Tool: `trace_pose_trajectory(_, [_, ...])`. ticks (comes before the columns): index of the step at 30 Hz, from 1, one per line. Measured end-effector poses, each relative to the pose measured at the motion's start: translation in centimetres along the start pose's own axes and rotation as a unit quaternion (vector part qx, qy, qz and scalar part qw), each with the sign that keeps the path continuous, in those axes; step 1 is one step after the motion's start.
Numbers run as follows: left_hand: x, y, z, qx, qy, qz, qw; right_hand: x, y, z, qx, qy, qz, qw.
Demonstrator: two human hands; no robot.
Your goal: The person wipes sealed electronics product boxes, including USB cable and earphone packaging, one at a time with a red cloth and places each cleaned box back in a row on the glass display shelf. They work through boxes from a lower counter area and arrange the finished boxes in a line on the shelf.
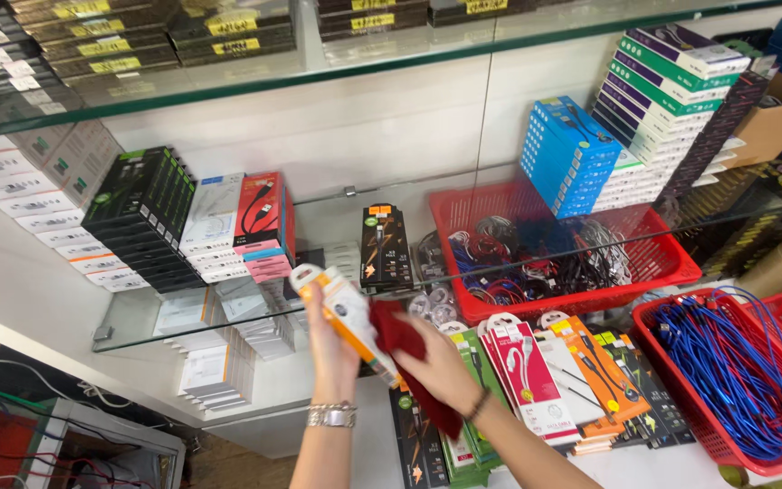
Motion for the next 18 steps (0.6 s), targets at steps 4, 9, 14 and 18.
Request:
trace_pose_trajectory(4, [-1.8, -1.3, 0.0, 0.012, -0.090, 0.073, 0.993, -2.0, -1.4, -0.7, 0.137, -0.038, 0.078, 0.987])
trace_pose_trajectory(9, [0.8, 4.4, -3.5, -0.038, 0.000, 0.016, 0.999, 0.3, 4.3, 1.6, -0.032, -0.057, 0.041, 0.997])
trace_pose_trajectory(14, [0.8, 1.9, -2.3, -0.071, 0.038, 0.041, 0.996, 1.5, 2.4, -3.6, -0.071, -0.019, -0.012, 0.997])
trace_pose_trajectory(18, [1.8, -1.2, -1.4, -0.024, 0.015, 0.065, 0.997, 0.0, -2.0, -2.9, 0.016, 0.010, 0.117, 0.993])
Point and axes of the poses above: each hand's wrist, its own z-axis towards the middle knuckle, its own x-axis out of the palm, y = z × x, the point moved 8 cm from there along z, towards the middle knuckle, and after that the axes turned 13 degrees about x, right-handed, at the moved point
